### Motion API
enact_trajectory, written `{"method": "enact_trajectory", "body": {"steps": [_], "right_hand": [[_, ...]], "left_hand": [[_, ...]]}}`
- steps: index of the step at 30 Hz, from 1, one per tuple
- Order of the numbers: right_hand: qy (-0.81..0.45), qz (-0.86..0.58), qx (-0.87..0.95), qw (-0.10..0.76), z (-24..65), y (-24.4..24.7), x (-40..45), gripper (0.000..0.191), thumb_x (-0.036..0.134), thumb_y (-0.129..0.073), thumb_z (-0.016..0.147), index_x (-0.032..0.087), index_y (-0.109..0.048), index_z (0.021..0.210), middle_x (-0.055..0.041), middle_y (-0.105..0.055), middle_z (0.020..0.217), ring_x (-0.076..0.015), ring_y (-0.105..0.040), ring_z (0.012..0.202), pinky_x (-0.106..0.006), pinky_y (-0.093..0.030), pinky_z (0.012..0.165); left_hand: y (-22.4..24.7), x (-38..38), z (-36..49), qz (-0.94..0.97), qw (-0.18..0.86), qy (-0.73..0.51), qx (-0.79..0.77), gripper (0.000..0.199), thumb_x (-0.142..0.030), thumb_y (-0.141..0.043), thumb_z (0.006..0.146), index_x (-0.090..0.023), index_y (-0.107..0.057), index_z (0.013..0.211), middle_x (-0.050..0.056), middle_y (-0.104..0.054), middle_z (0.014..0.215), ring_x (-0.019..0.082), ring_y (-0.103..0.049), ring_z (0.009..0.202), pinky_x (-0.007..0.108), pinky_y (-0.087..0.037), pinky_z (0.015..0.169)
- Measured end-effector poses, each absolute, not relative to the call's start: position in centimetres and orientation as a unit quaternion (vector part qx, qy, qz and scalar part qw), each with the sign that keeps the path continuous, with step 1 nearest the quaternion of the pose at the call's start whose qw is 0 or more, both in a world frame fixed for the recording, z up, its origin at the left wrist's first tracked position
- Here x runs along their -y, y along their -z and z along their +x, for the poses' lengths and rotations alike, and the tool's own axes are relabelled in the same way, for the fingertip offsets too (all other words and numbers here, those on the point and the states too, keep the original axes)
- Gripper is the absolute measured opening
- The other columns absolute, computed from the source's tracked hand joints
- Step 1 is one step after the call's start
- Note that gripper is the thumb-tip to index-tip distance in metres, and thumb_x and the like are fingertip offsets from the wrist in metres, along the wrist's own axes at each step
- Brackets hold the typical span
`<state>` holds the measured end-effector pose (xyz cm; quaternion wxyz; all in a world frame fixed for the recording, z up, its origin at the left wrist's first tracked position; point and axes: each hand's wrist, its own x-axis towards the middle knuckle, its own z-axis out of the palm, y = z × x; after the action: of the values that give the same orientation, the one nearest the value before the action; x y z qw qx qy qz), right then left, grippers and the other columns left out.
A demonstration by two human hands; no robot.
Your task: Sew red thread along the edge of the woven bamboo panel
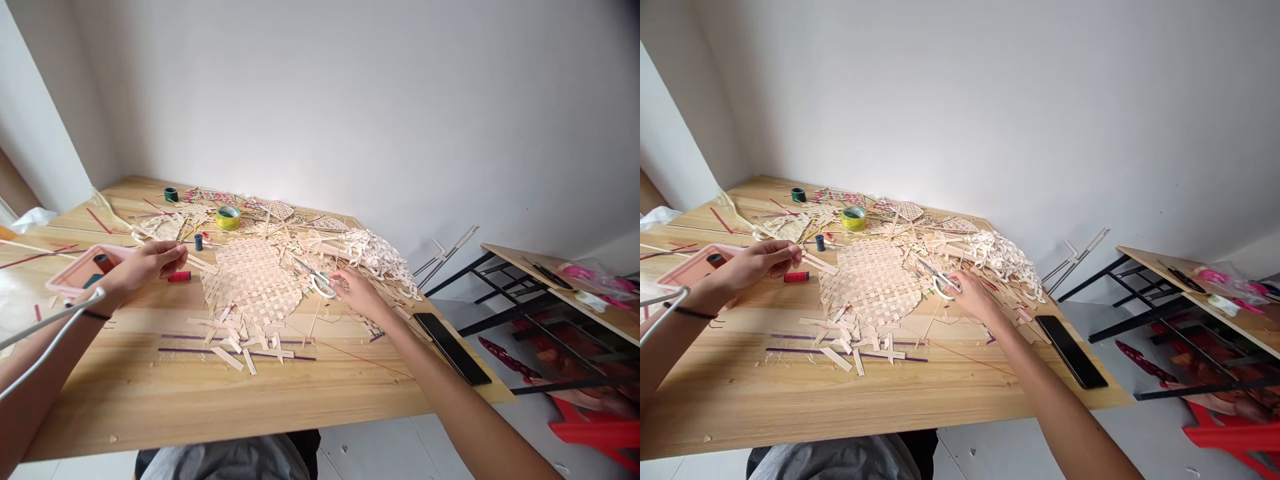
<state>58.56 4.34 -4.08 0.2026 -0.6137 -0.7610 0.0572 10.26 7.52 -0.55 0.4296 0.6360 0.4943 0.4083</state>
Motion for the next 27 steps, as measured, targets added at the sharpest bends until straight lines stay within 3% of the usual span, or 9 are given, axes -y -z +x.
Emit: {"method": "enact_trajectory", "body": {"steps": [7,12,16,22,25,27], "right_hand": [[-0.078,-0.651,0.733,0.179,57.7,6.6,-6.9,0.023,0.023,-0.067,0.085,0.016,-0.068,0.107,-0.0136,-0.07,0.111,-0.0261,-0.066,0.106,-0.038,-0.051,0.096],[-0.103,-0.678,0.704,0.188,58.5,6.7,-7.8,0.026,0.022,-0.07,0.082,0.017,-0.064,0.107,-0.0122,-0.072,0.098,-0.0249,-0.069,0.089,-0.036,-0.054,0.083],[-0.104,-0.676,0.69,0.236,59.3,5.7,-8.1,0.029,0.031,-0.068,0.084,0.019,-0.055,0.107,-0.0134,-0.068,0.106,-0.0242,-0.069,0.093,-0.036,-0.057,0.083],[-0.23,-0.563,0.686,0.399,56.7,0.8,-5.1,0.057,0.054,-0.074,0.079,0.023,-0.048,0.12,-0.011,-0.063,0.111,-0.0236,-0.068,0.092,-0.037,-0.059,0.079],[-0.27,-0.504,0.753,0.326,51.7,-1.8,-0.9,0.048,0.042,-0.076,0.083,0.024,-0.052,0.121,-0.0098,-0.065,0.112,-0.0252,-0.066,0.099,-0.042,-0.058,0.089],[-0.258,-0.487,0.793,0.259,47.6,-2.6,2.0,0.041,0.035,-0.074,0.085,0.025,-0.055,0.12,-0.0079,-0.066,0.109,-0.0243,-0.065,0.096,-0.042,-0.057,0.087]], "left_hand": [[0.6,-7.5,10.0,0.663,0.402,-0.409,-0.482,0.042,-0.059,-0.075,0.077,-0.017,-0.073,0.078,-0.002,-0.044,0.053,0.013,-0.039,0.051,0.025,-0.032,0.05],[1.8,-8.1,9.7,0.646,0.411,-0.432,-0.478,0.044,-0.06,-0.075,0.08,-0.016,-0.074,0.081,-0.003,-0.045,0.053,0.012,-0.039,0.051,0.025,-0.03,0.051],[2.0,-8.1,9.7,0.647,0.411,-0.429,-0.478,0.048,-0.063,-0.072,0.081,-0.015,-0.075,0.082,-0.004,-0.043,0.053,0.012,-0.036,0.05,0.026,-0.026,0.05],[1.9,-7.9,9.9,0.643,0.404,-0.442,-0.478,0.044,-0.06,-0.075,0.08,-0.016,-0.075,0.08,-0.002,-0.049,0.056,0.012,-0.04,0.053,0.026,-0.029,0.052],[1.8,-7.8,10.0,0.646,0.393,-0.444,-0.48,0.042,-0.058,-0.074,0.082,-0.017,-0.073,0.076,-0.002,-0.048,0.056,0.012,-0.042,0.052,0.026,-0.03,0.052],[1.8,-7.7,10.0,0.648,0.391,-0.445,-0.478,0.042,-0.058,-0.074,0.082,-0.017,-0.073,0.076,-0.002,-0.047,0.054,0.013,-0.042,0.052,0.027,-0.031,0.053]]}}
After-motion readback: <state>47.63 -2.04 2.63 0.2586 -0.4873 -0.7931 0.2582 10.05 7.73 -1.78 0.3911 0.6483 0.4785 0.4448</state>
